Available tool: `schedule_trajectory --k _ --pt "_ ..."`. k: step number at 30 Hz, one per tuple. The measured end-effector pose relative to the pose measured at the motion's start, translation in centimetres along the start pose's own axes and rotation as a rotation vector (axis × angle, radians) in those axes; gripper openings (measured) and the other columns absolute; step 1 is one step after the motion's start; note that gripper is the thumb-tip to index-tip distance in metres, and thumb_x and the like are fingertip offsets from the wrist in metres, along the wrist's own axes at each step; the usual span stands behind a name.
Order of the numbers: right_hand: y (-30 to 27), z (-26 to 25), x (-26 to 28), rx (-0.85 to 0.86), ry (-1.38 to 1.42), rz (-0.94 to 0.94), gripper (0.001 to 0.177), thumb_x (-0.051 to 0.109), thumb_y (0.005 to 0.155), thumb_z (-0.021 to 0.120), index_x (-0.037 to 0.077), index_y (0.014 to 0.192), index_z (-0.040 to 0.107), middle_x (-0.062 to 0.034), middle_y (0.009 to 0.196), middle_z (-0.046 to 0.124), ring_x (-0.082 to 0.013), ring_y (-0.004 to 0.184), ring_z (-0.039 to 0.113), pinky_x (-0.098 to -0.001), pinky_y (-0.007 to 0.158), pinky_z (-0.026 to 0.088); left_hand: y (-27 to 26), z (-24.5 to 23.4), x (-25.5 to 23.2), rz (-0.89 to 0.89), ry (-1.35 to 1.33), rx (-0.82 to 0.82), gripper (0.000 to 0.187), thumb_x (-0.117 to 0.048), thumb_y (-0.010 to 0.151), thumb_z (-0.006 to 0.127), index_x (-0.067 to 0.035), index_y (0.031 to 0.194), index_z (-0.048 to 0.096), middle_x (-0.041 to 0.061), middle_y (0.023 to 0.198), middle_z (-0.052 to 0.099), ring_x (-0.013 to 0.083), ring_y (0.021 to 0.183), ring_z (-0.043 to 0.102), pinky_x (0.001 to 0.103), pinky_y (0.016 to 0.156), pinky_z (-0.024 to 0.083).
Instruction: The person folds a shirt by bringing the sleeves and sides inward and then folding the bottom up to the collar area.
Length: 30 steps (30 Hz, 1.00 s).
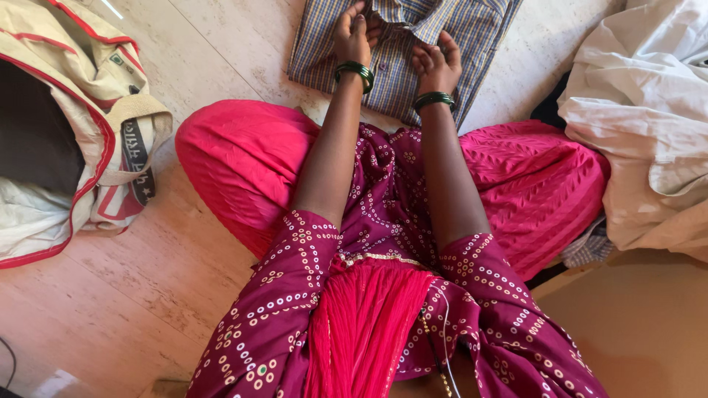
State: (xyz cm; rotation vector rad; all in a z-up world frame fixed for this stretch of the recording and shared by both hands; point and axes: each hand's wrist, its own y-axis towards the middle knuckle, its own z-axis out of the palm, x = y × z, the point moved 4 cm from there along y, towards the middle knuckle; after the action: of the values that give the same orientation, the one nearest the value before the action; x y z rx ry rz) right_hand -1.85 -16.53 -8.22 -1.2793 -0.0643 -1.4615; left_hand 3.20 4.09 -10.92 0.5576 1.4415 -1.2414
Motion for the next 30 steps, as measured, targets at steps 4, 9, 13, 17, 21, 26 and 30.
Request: schedule_trajectory --k 4,9,13,17,21,26,30 --pt "-2.8 0.9 4.9 -0.007 -0.429 -0.556 0.028 -0.001 0.094 0.057 0.015 0.117 0.064 -0.0071 0.102 0.068 -0.0165 0.075 0.070 -0.0286 0.060 0.057 -0.4 1.0 -2.3 0.217 0.076 0.046 0.022 -0.016 0.102 0.064 -0.005 0.121 0.067 0.008 0.095 0.079 0.0154 0.074 0.075 0.030 0.063 0.059" --pt "-5.0 5.7 9.2 0.144 -1.089 -0.951 0.021 0.010 0.100 0.073 0.016 0.120 0.070 0.0000 0.098 0.065 -0.0116 0.076 0.063 -0.0286 0.066 0.055 0.2 2.6 -3.8 0.078 0.058 0.111 0.048 -0.021 0.093 0.072 -0.010 0.134 0.050 0.006 0.085 0.078 0.0136 0.070 0.075 0.026 0.059 0.058" --pt "-4.4 9.1 9.9 0.204 -1.217 -0.996 0.019 0.018 0.100 0.079 0.013 0.115 0.069 -0.0008 0.101 0.068 -0.0147 0.071 0.063 -0.0319 0.066 0.053 1.7 2.5 -1.7 0.059 0.029 0.145 0.053 -0.005 0.088 0.078 -0.006 0.132 0.047 0.012 0.104 0.074 0.0185 0.085 0.074 0.031 0.068 0.061" --pt "-1.0 11.2 7.3 0.354 -1.290 -1.318 0.037 0.026 0.085 0.087 0.009 0.108 0.064 -0.0032 0.098 0.069 -0.0213 0.079 0.067 -0.0340 0.070 0.054 2.4 3.0 0.6 0.173 -0.300 0.211 0.066 0.018 0.080 0.073 -0.008 0.136 0.047 0.016 0.125 0.062 0.0264 0.103 0.072 0.039 0.081 0.065" --pt "6.5 9.6 2.8 0.609 -1.043 -0.641 0.020 0.003 0.096 0.088 0.003 0.104 0.069 -0.0082 0.094 0.078 -0.0166 0.084 0.075 -0.0300 0.077 0.059 1.7 2.9 1.4 -0.013 -0.655 0.260 0.076 0.025 0.075 0.065 -0.015 0.137 0.045 0.020 0.126 0.060 0.0287 0.111 0.066 0.040 0.083 0.063" --pt "5.8 9.8 3.4 0.566 -0.645 -0.484 0.054 -0.006 0.087 0.073 0.003 0.133 0.046 -0.0101 0.108 0.073 -0.0147 0.090 0.072 -0.0269 0.078 0.059 1.0 2.8 -0.9 0.126 -0.193 0.077 0.066 0.014 0.085 0.072 -0.018 0.137 0.048 0.017 0.122 0.067 0.0268 0.112 0.070 0.039 0.092 0.063" --pt "-1.5 10.7 8.3 0.254 -0.915 -1.120 0.031 -0.009 0.094 0.064 0.002 0.123 0.064 -0.0083 0.116 0.070 -0.0205 0.104 0.072 -0.0348 0.089 0.061 -3.1 3.0 -8.5 0.781 0.525 -0.171 0.054 -0.003 0.080 0.074 -0.013 0.129 0.053 0.019 0.130 0.056 0.0360 0.124 0.054 0.040 0.095 0.056"
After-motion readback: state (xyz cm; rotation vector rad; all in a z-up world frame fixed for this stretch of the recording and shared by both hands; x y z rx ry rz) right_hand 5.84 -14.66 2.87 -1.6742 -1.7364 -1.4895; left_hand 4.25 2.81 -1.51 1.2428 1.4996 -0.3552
